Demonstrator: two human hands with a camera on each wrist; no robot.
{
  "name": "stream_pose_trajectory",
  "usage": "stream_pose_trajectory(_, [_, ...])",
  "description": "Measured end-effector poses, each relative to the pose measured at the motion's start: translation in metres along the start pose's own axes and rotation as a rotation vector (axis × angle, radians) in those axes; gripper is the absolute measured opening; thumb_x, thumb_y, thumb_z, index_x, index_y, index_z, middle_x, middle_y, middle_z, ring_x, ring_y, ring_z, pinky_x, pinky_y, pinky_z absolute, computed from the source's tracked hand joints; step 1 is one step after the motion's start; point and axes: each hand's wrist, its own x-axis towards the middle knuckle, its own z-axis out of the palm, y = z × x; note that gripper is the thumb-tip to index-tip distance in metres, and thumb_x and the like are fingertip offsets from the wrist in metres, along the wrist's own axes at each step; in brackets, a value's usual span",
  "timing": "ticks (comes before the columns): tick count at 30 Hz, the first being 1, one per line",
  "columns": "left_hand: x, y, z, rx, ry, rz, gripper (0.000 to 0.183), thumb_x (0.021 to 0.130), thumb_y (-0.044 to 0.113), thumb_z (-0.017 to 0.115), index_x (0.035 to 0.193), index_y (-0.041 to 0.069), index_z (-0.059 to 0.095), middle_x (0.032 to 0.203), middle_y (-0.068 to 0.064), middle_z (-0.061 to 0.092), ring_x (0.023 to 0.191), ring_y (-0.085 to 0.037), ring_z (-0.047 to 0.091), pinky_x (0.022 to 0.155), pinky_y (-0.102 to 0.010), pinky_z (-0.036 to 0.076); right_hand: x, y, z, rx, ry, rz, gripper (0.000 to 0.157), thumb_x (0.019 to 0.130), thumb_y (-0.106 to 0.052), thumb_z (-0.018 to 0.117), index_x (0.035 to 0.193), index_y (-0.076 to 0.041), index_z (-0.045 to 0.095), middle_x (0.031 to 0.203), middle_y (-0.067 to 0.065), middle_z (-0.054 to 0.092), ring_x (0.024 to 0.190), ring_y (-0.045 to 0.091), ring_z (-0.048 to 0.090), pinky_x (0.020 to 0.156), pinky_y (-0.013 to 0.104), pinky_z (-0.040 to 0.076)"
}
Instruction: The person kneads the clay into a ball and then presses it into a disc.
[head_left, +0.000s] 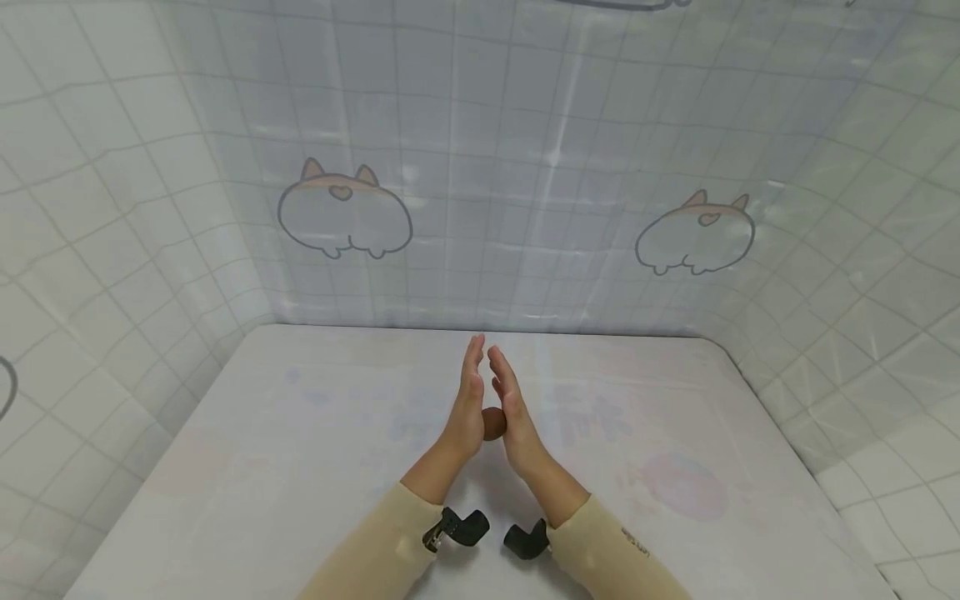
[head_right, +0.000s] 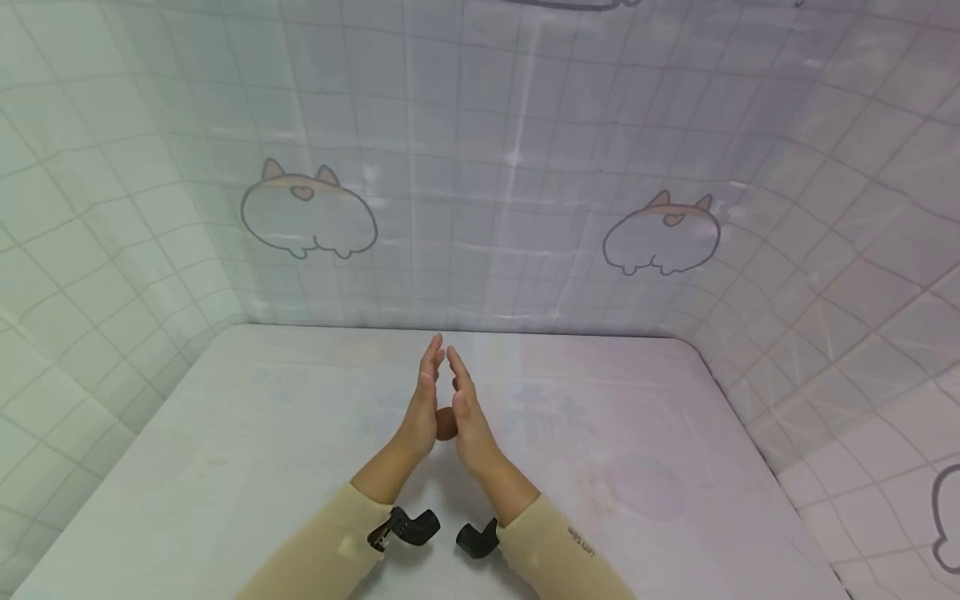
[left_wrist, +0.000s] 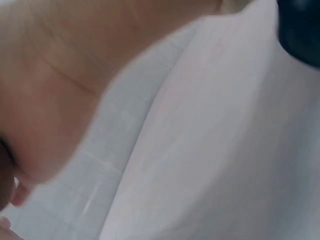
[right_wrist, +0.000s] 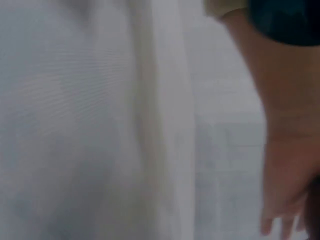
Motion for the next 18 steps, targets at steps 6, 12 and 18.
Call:
stream_pose_trajectory(6, [-0.003,-0.009,0.000,0.027,-0.044,-0.065,0.095,0.095,0.078,0.009,0.161,0.010,0.003,0.167,-0.008,0.006,0.152,-0.030,0.009,0.114,-0.066,0.015,0.003,-0.010,-0.004,-0.039,0.026,-0.045,0.082,0.102,-0.067,0.013,0.161,-0.010,0.009,0.167,0.007,0.011,0.152,0.030,0.012,0.119,0.058,0.011])
stream_pose_trajectory(12, [-0.009,-0.014,0.006,0.044,-0.094,-0.104,0.095,0.093,0.079,0.007,0.162,0.014,0.003,0.168,-0.006,-0.001,0.152,-0.031,0.007,0.114,-0.068,0.011,0.008,-0.012,-0.011,-0.065,0.053,-0.010,0.083,0.100,-0.071,0.013,0.162,-0.015,0.008,0.167,0.005,0.010,0.152,0.028,0.012,0.118,0.059,0.011])
stream_pose_trajectory(18, [-0.015,-0.009,0.012,0.014,-0.139,-0.091,0.090,0.095,0.076,0.006,0.162,0.016,0.001,0.168,-0.005,-0.002,0.152,-0.032,0.007,0.114,-0.068,0.013,0.015,-0.008,-0.017,-0.068,0.084,0.026,0.084,0.099,-0.072,0.015,0.162,-0.017,0.009,0.167,0.003,0.009,0.152,0.027,0.010,0.118,0.060,0.009])
